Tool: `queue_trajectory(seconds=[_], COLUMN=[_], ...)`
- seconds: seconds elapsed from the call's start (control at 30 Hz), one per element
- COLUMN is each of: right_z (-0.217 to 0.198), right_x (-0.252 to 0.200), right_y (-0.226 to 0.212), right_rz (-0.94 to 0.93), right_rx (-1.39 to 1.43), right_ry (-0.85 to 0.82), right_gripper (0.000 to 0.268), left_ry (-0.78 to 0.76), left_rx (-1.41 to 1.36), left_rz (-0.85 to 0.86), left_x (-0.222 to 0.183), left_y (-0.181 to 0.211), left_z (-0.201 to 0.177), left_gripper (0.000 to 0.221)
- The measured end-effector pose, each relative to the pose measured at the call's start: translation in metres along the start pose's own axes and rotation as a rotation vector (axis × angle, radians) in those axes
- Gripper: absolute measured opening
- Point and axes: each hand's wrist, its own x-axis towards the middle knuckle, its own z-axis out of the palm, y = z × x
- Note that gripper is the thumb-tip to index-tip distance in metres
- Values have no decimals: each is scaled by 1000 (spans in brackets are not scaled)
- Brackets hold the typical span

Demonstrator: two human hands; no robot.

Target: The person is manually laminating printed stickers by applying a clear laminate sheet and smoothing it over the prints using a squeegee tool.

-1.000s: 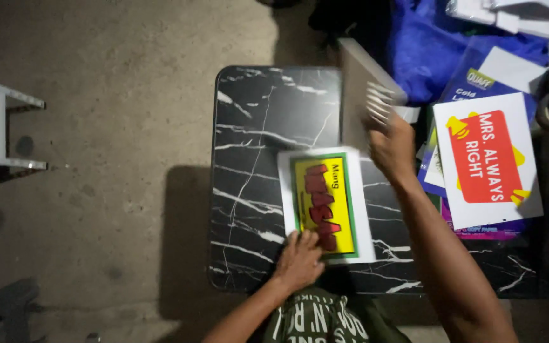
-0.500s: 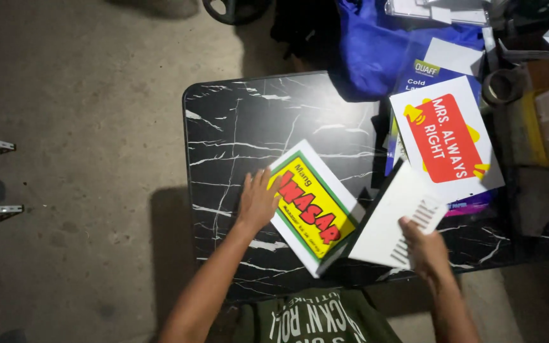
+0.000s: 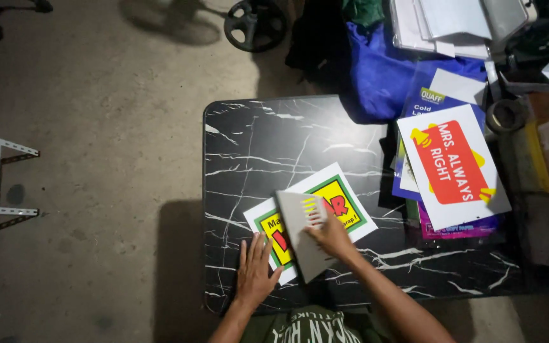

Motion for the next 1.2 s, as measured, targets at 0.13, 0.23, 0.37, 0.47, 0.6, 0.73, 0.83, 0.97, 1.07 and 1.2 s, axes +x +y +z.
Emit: queue_trajectory(seconds=[0.13, 0.23, 0.37, 0.47, 0.6, 0.73, 0.83, 0.97, 1.07, 1.2], right_z=[22, 23, 6, -46, -116, -148, -151, -123, -101, -62], right_x=[3, 11, 46, 60, 83, 90, 65, 24, -11, -50], right_y=[-38, -29, 36, 43, 78, 49, -3, -44, -69, -58], right_rz=[-27, -81, -26, 61, -155, 196, 63, -129, -240, -329], right_rx=[-127, -251, -278, -290, -408, -310, -800, -695, -675, -683], right_ry=[-50, -79, -39, 33, 198, 169, 189, 262, 251, 79], right_gripper=[51, 54, 54, 58, 56, 46, 27, 41, 46, 64], left_ry=[-23, -131, -79, -148, -163, -135, -161, -151, -276, -663], left_rx=[-161, -108, -82, -87, -97, -112, -103, -31, -11, 15], left_rz=[-29, -47, -2, -42, -59, -47, -40, -37, -117, -143], left_x=[-1, 0, -3, -3, -4, -5, -6, -9, -2, -1], left_y=[-9, -12, -16, -17, -18, -17, -18, -5, 22, 50], left_z=[-6, -4, 4, 5, 7, 5, 2, -3, -6, 10], left_gripper=[95, 100, 100, 100, 98, 98, 97, 90, 83, 65])
